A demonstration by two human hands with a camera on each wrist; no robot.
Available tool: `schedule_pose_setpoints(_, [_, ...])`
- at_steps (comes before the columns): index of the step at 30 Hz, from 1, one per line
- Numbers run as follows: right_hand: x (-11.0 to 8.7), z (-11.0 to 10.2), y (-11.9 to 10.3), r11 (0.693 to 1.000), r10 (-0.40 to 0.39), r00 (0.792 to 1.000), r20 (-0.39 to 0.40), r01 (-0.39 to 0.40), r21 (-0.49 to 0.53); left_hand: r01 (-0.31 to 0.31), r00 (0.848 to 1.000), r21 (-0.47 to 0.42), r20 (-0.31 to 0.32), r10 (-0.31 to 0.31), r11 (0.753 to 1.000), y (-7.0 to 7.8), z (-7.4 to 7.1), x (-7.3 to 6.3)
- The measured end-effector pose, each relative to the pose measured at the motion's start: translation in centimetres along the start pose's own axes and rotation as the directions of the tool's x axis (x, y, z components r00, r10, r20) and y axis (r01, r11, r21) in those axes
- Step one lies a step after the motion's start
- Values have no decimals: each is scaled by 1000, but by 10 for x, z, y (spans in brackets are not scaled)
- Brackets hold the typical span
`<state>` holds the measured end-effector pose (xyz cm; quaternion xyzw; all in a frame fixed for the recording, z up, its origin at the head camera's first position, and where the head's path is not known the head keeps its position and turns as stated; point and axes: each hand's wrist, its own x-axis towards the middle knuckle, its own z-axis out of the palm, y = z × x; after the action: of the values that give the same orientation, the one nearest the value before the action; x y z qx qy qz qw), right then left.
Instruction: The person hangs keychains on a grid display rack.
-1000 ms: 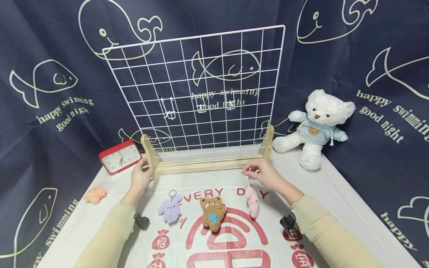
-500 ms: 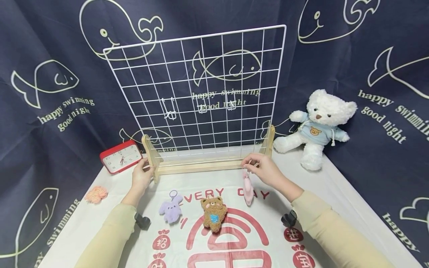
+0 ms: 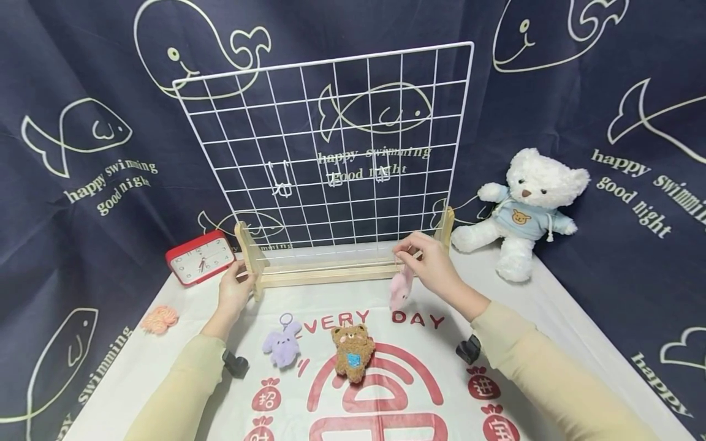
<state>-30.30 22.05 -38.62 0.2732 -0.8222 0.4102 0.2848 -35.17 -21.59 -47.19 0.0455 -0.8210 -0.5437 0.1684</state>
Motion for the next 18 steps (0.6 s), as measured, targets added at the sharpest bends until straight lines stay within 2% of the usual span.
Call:
schedule_pose_setpoints(11, [30,-6,-17,994,-106,986,-132,104,-21,-4,1000,-5,8,4,1000,-1,-2,1])
schedule_pose_setpoints(18, [48,-11,-28,990,-134,974,-184,126,-54,-3,1000,2,17,3,1000,1,-2,1])
